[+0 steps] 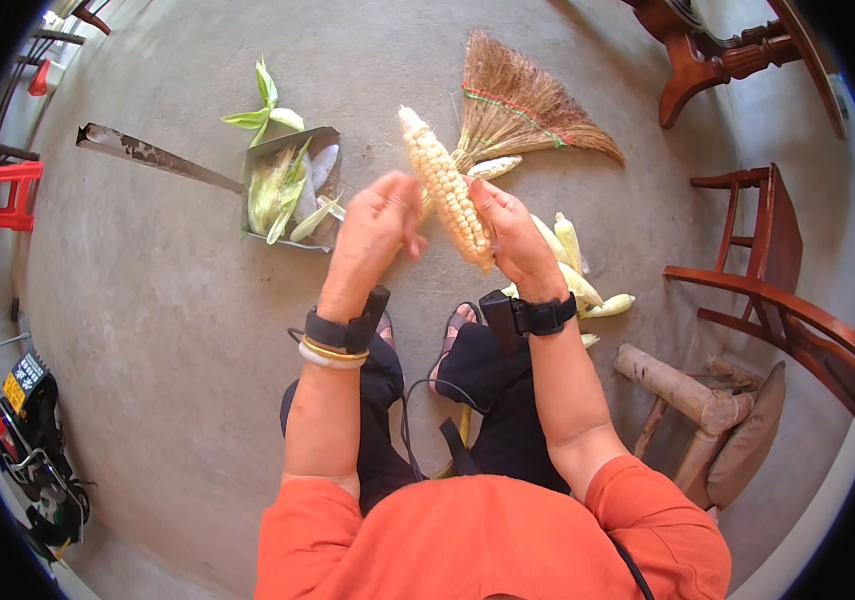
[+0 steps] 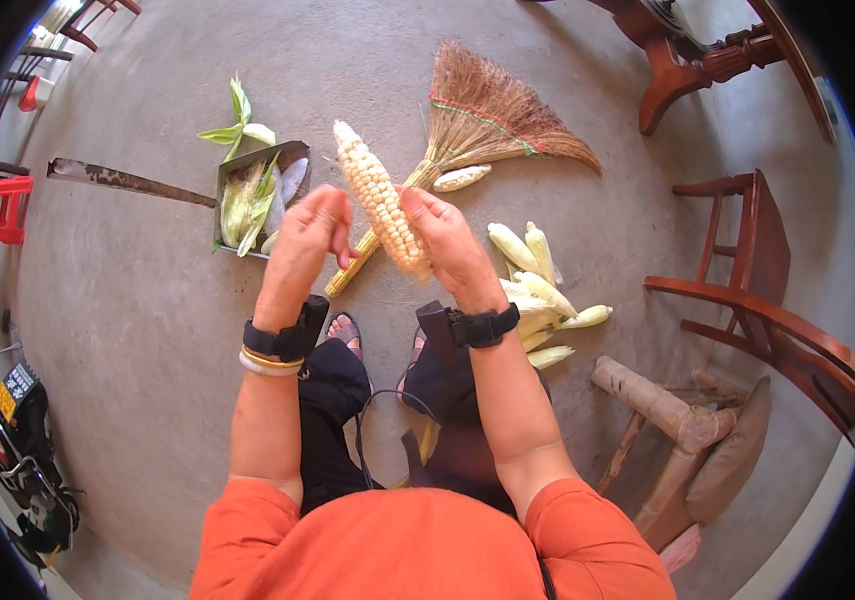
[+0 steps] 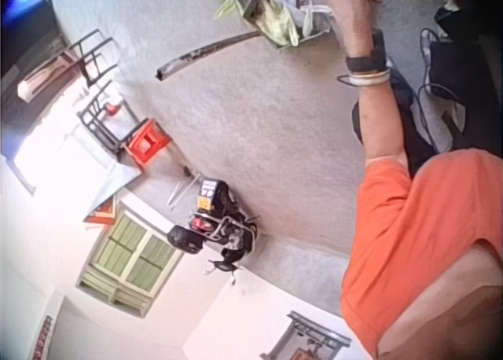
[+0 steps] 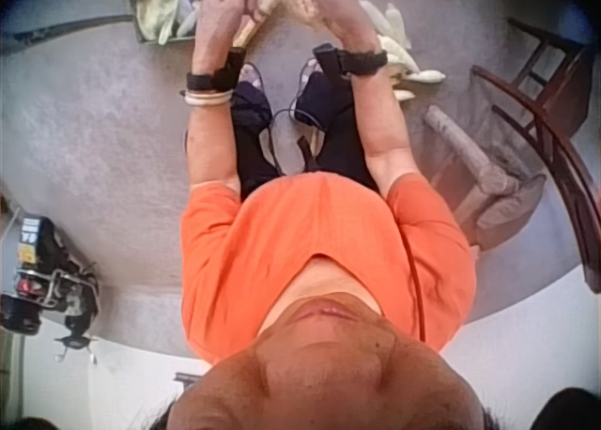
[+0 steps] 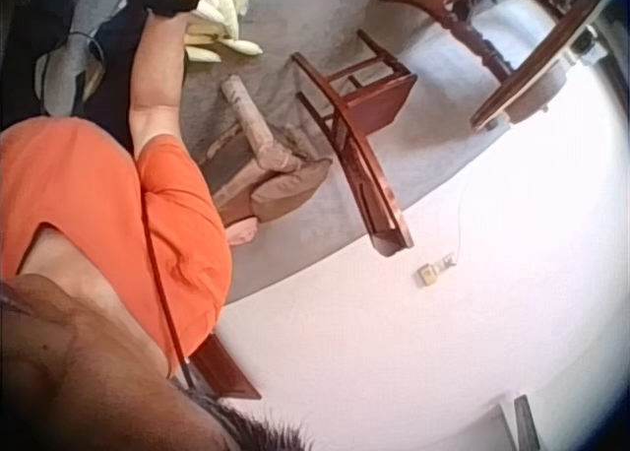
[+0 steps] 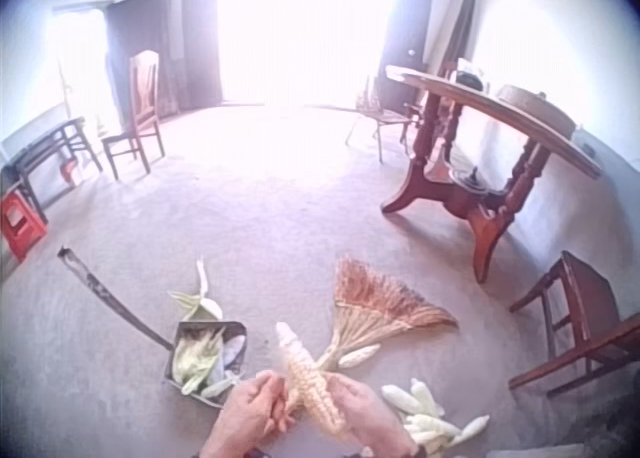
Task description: The person sweeps debris into a dustpan using a broom and then husks corn by hand.
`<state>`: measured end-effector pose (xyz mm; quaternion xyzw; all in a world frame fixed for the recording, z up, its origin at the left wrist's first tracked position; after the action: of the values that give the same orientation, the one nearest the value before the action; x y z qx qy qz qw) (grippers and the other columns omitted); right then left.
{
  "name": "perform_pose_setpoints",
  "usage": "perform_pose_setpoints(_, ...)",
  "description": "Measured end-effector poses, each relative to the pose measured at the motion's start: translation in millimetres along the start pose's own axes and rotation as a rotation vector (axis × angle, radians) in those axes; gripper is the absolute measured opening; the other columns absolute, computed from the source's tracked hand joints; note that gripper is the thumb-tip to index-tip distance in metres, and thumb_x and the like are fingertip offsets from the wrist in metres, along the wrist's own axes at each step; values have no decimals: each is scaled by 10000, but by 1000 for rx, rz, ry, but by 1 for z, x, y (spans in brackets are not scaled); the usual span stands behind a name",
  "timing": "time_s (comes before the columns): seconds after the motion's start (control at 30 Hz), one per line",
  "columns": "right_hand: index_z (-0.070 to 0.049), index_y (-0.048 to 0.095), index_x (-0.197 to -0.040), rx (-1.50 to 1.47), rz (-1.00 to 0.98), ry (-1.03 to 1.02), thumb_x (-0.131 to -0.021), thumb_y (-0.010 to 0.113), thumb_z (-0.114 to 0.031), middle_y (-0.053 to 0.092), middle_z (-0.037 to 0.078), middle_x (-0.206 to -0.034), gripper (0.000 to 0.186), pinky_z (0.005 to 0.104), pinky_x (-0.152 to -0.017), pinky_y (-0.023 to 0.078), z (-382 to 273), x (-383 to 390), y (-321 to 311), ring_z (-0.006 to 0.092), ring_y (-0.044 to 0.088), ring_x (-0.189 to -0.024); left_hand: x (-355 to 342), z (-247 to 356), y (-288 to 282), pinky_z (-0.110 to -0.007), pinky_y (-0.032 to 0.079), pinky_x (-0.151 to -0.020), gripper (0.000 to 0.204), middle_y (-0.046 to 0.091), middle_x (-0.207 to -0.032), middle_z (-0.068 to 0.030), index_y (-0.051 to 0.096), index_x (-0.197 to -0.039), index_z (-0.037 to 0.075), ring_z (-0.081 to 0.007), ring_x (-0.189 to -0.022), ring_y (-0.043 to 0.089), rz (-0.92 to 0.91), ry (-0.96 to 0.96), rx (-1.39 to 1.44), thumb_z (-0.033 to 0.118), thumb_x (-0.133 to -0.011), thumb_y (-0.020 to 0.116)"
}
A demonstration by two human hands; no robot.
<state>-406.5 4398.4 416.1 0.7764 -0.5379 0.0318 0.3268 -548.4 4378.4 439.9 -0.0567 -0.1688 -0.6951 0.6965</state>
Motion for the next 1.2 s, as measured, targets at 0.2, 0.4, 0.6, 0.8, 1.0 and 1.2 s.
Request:
perform_pose_setpoints(0.2,18,529,-1146,-160,36,71,-941,473,-355,615,51,-1007,430,235,-735,474,11,-4,-13,91,587,-846,2,4,-33,-231,506,-497,341,499,-616,5,556,-888,56,-81,-472,514,285,56,131,378,-940,458)
perform_pose_setpoints(0.4,11,533,-1142,-74,50,-21,-941,479,-343,611,43,-1006,410,233,-724,481,4,-2,-1,82,585,-842,4,-8,21,-226,417,-417,285,539,-582,-20,572,-839,17,-68,-449,503,11,-47,-435,296,-896,568)
perform_pose_setpoints(0.6,6,545,-1133,-72,110,-26,-941,479,-342,617,38,-991,403,223,-715,480,10,-7,-13,83,589,-834,3,-9,25,-232,467,-484,316,519,-574,-5,561,-855,32,-79,-471,527,-14,-4,-88,325,-941,484)
perform_pose_setpoints(0.8,14,534,-1124,-108,144,8,-949,458,-341,618,64,-993,403,245,-704,487,7,-4,-20,111,602,-823,1,-6,-18,-246,507,-512,423,523,-604,-5,559,-887,36,-96,-528,564,173,-81,24,441,-931,444)
perform_pose_setpoints(1.0,23,523,-1128,-162,82,49,-966,413,-329,615,72,-993,403,251,-718,482,14,-5,-13,118,599,-832,7,-27,26,-245,434,-434,325,564,-612,-44,588,-817,9,-103,-470,546,-114,-241,-269,316,-903,522)
perform_pose_setpoints(1.2,34,525,-1117,-87,119,-3,-971,402,-310,618,77,-975,394,236,-696,481,10,-5,-15,105,602,-806,2,-9,11,-255,430,-444,320,506,-539,-14,553,-766,31,-100,-442,511,51,-74,-84,303,-920,482)
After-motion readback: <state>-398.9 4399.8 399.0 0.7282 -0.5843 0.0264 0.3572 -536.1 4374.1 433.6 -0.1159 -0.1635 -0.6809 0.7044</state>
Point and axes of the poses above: each hand's wrist, its own x-axis away from the middle knuckle, its own y-axis out of the palm, z = x × y, the point moved 8 cm from there along -x, towards the middle knuckle
